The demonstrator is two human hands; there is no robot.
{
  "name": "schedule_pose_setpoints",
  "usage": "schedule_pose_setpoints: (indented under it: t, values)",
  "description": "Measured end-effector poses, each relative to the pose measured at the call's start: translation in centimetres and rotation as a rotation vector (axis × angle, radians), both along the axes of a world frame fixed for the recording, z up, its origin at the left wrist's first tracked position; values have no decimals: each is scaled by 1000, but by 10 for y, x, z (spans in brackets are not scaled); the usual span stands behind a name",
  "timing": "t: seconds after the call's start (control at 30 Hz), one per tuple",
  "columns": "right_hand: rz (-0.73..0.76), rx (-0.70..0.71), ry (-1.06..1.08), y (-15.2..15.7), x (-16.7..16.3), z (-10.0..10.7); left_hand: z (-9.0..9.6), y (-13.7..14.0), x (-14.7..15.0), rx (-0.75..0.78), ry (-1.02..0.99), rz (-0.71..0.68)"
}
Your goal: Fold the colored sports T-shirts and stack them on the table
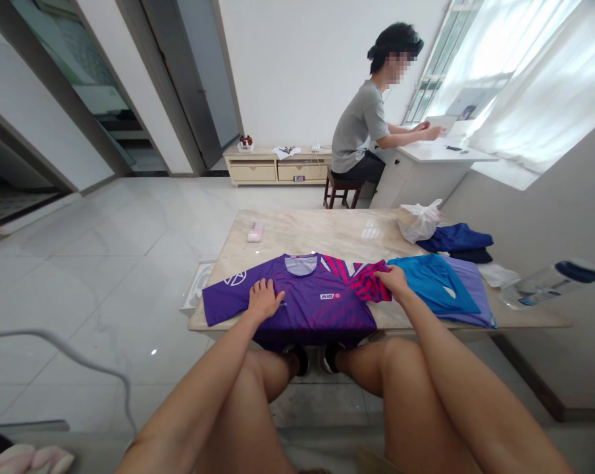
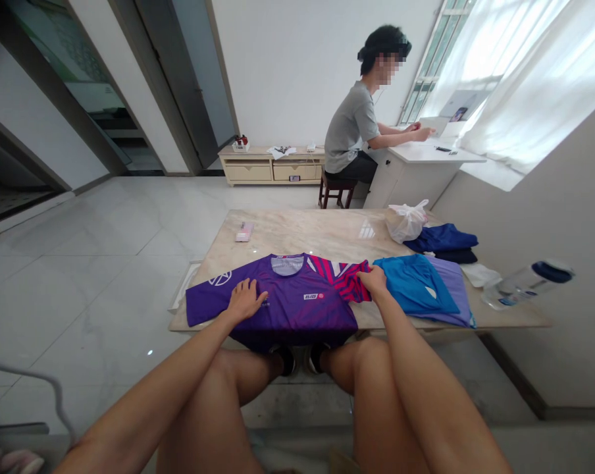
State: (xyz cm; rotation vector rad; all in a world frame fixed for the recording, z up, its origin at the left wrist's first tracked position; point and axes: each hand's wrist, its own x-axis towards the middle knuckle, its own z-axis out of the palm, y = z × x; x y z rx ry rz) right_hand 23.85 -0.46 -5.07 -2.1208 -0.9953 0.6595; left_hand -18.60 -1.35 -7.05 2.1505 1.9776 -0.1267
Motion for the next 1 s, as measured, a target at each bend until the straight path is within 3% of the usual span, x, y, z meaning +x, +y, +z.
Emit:
schedule_pose_setpoints:
  t: [0.1, 0.17, 0.3, 0.4, 0.5, 0.67, 0.83, 1.0]
  values:
    - [57, -37, -222, 9, -25, 18, 5, -3, -13, 39, -9, 65]
    - [190, -28, -278, 14, -53, 30, 8, -6, -20, 73, -19, 120]
    - [588, -40, 10, 15, -111, 48, 11, -12, -37, 145, -33, 242]
    - [707, -58, 154, 10, -134, 56, 8, -15, -57, 194, -22, 335]
    - [714, -55, -28, 5, -134, 60, 0, -16, -81, 189, 2, 478]
    - [763, -61, -253, 0, -117, 57, -12, -14, -107, 8, -34, 678]
    - [777, -116, -347, 4, -111, 53, -12, -14, -106, 8, -49, 607]
    - [837, -159, -402, 8, -112, 49, 7, -15, -88, 114, -18, 503]
